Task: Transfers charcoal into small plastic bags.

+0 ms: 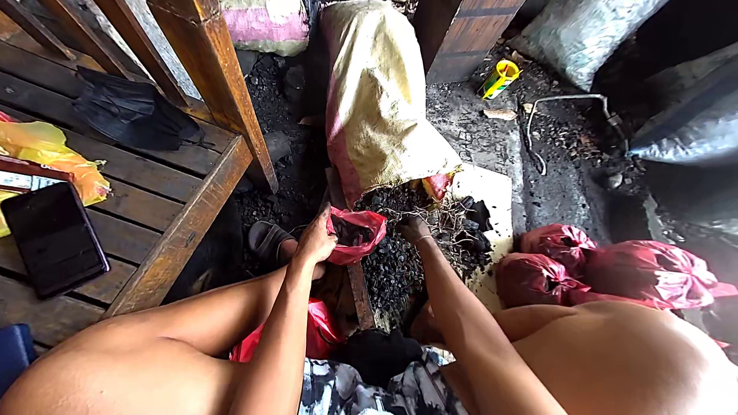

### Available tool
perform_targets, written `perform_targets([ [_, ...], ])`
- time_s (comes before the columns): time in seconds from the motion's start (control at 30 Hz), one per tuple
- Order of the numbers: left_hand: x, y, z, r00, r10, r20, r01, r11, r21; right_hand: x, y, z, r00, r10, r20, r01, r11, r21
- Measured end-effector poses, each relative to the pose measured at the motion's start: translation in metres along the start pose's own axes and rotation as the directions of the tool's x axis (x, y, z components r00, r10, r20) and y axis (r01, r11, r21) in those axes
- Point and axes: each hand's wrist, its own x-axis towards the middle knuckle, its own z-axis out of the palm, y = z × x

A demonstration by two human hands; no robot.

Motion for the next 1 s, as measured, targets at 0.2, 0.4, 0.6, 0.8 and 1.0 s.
perform_targets([
  [0.2,-0.008,0.002,-0.006,0.999,-0.04,0.024,0.04,0.999,0.019,0.007,0.024,0.062,0.988,0.142,-0.062,-0.143,0.989,-0.021],
  [0.4,-0.008,0.002,-0.009,0.998,-0.058,0.022,0.057,0.998,0.026,0.005,0.003,0.065,0.997,0.063,-0.046,-0.065,0.997,-0.042],
  [0.6,-0.009,-0.001,-0.005,0.999,-0.051,0.005,0.051,0.998,0.025,0.007,0.028,0.043,0.994,0.066,-0.089,-0.055,0.992,0.114],
  [0.8,-0.006,-0.001,-0.002,0.999,-0.029,-0.016,0.029,0.999,0.018,-0.009,0.013,-0.022,0.995,-0.005,-0.1,0.049,0.892,0.449],
  [1.0,-0.006,0.0,-0.004,1.0,-0.021,-0.012,0.021,0.999,0.025,-0.036,-0.055,-0.06,0.86,-0.499,-0.107,0.452,0.647,0.614],
])
